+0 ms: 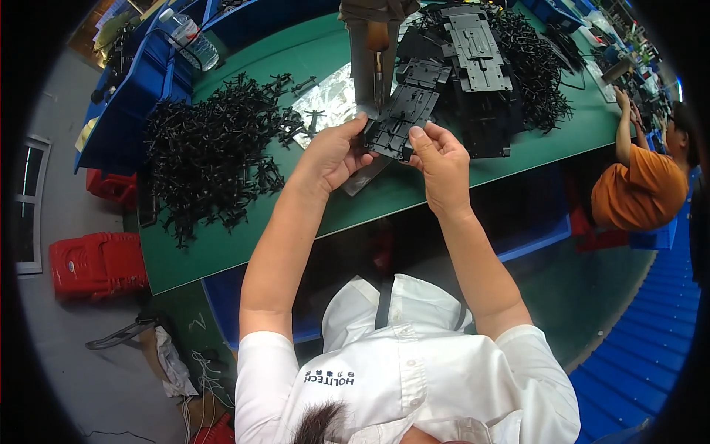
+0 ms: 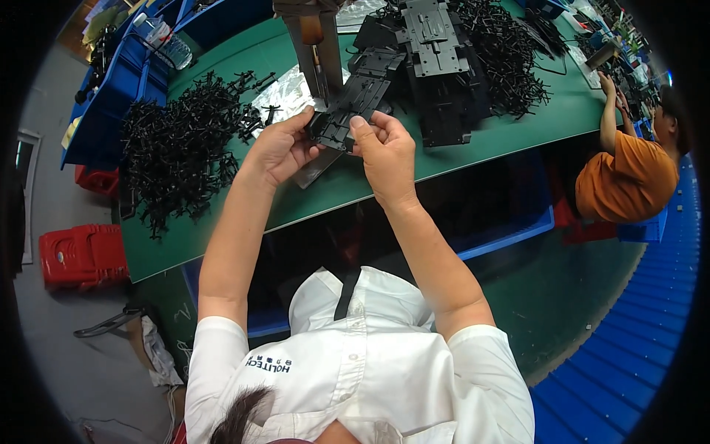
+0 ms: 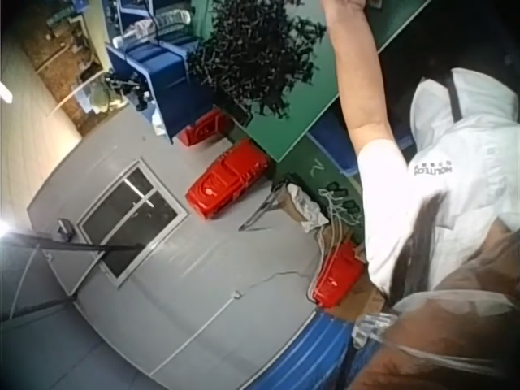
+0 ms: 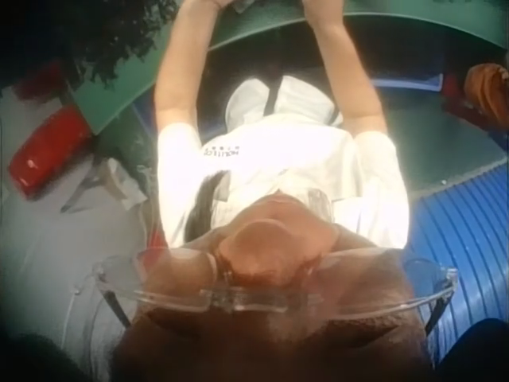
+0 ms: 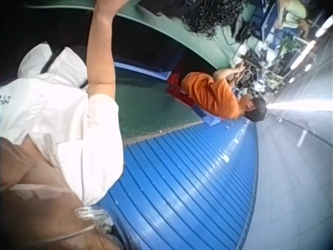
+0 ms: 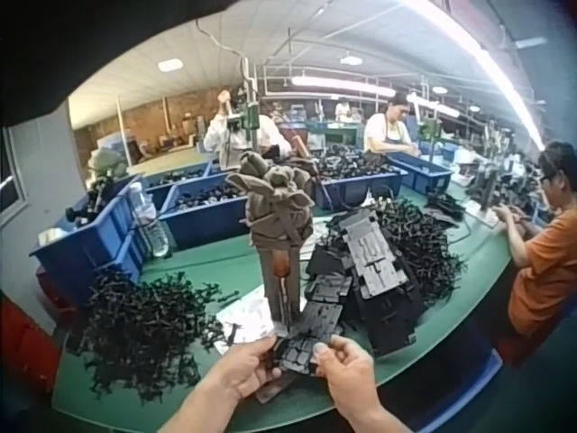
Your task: Assembling small black plastic components onto a base plate and using a press machine.
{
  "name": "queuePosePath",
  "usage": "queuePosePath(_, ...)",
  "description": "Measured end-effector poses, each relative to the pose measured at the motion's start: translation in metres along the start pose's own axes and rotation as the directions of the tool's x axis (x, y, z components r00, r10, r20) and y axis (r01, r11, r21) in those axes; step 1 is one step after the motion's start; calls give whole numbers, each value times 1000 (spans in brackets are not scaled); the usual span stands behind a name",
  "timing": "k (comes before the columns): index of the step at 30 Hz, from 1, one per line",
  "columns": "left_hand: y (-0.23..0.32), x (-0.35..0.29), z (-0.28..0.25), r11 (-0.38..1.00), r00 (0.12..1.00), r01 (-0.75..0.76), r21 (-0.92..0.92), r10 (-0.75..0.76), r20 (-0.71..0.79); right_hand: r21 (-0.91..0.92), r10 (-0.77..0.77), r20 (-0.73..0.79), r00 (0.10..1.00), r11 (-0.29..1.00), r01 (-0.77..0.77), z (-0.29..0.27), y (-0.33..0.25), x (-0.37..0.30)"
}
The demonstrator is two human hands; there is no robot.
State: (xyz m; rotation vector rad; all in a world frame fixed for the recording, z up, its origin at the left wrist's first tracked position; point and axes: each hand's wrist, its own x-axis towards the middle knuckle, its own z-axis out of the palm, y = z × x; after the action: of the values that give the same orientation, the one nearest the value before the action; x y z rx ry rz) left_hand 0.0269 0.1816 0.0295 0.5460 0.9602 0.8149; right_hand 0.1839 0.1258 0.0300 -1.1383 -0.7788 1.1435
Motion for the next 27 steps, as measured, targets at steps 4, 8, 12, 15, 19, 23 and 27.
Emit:
queuePosePath(4, 4, 6, 0, 999, 1000, 20, 50, -20, -15, -7, -10, 2, 1000, 1000, 10, 0, 4, 4)
queuePosePath(8, 8, 8, -2, 997, 999, 34, 68, -32, -33, -17, -25, 28, 999, 1000, 26, 2, 5, 6)
queuePosePath(12, 8, 11, -3, 998, 999, 32, 53, -30, -35, -8, -29, 22, 999, 1000, 29, 4, 5, 8)
queuePosePath(15, 8, 12, -3, 999, 999, 15, 43, -13, -29, 9, -40, 13, 999, 999, 40, 5, 6, 9)
queuePosePath(19, 9, 12, -2, 999, 999, 14, 46, -12, -40, 3, -33, 19, 999, 999, 33, 4, 6, 11)
queuePosePath(23, 10, 13, -4, 1000, 1000, 7, 28, -7, -29, 18, -28, 13, 1000, 999, 28, 6, 5, 10)
queuePosePath(27, 10, 13, -5, 1000, 1000, 4, 9, -4, 0, 34, -22, -4, 1000, 999, 22, 8, 2, 8)
